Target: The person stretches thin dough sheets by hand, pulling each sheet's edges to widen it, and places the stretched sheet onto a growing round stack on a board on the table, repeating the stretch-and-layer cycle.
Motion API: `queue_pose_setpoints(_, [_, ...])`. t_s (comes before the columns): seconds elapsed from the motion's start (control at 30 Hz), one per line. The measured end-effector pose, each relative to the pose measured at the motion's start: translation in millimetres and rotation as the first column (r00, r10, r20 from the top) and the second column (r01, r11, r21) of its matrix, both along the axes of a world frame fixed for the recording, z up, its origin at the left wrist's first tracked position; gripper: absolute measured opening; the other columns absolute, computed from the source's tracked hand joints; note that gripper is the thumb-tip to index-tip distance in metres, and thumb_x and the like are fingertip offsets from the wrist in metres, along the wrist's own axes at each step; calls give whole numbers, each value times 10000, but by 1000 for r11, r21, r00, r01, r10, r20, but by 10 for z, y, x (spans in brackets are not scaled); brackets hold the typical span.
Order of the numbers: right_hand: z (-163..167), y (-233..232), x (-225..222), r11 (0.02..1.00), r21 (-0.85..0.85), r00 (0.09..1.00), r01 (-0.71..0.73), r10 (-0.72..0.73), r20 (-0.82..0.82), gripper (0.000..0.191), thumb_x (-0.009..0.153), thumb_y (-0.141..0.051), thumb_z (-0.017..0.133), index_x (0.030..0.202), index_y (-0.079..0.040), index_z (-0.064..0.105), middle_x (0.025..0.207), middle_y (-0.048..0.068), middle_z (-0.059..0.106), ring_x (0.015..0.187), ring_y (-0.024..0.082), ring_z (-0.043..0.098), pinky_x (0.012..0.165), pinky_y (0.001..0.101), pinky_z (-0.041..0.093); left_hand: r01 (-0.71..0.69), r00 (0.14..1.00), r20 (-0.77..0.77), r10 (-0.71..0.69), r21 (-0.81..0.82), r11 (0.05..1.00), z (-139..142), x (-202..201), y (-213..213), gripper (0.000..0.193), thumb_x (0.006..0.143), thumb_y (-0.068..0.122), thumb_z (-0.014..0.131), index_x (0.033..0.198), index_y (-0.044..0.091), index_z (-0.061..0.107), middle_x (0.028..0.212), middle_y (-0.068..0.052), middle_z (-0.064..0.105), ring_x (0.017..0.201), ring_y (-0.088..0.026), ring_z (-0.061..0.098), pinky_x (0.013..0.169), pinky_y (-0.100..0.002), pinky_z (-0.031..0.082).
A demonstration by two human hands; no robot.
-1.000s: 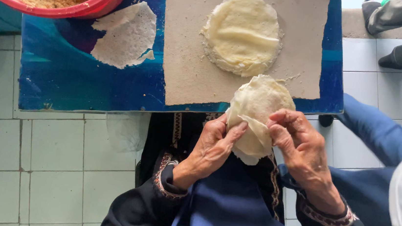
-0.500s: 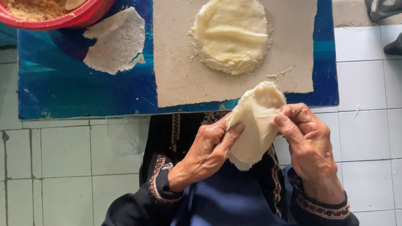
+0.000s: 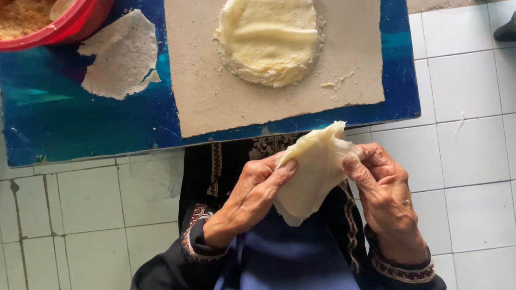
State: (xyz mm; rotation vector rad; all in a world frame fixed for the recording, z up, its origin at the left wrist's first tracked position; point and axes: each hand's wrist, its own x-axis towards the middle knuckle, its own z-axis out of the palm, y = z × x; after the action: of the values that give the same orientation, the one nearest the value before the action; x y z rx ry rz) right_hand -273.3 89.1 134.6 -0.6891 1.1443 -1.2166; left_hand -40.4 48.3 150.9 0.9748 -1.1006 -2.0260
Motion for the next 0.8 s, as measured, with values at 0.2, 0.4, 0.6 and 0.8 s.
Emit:
queue_pose_setpoints(0.2, [-93, 75, -53, 972, 234, 967, 10, -69, 245, 280, 933, -151, 641, 1175, -11, 619, 1075, 84, 704, 967, 159, 680, 883, 348, 564, -36, 983, -165, 83, 272, 962, -183, 40, 55, 429, 1070, 262, 544, 1359, -45, 620, 1109, -69, 726, 945, -113, 670, 833, -252, 563])
queue_pose_setpoints(0.4, [-110, 199, -57, 982, 181, 988, -61, 34, 153, 291, 995, -112, 692, 1220, 45, 595, 1108, 84, 676, 1011, 140, 637, 895, 310, 534, -21, 990, -131, 59, 273, 962, -255, -29, 106, 415, 1055, 270, 590, 1339, -29, 639, 1085, -56, 731, 917, -106, 675, 802, -255, 570])
queue_pose_setpoints(0.6, [-88, 221, -26, 989, 110, 993, -98, 105, -62, 349, 926, -146, 704, 1222, -8, 582, 1075, 43, 689, 970, 116, 657, 843, 277, 565, 9, 998, 64, -15, 89, 996, -281, -168, 74, 339, 949, 192, 729, 1250, 41, 690, 1048, -26, 738, 920, -71, 667, 794, -240, 571])
queue_pose_setpoints(0.8, [-295, 269, -7, 999, 46, 964, -26, 37, -263, 232, 1017, -142, 710, 1173, 23, 662, 984, 57, 661, 885, 104, 604, 796, 265, 529, 35, 978, 210, -4, -145, 989, -281, -179, 98, 245, 996, 215, 712, 1144, 23, 748, 995, -42, 738, 864, -68, 653, 741, -233, 555])
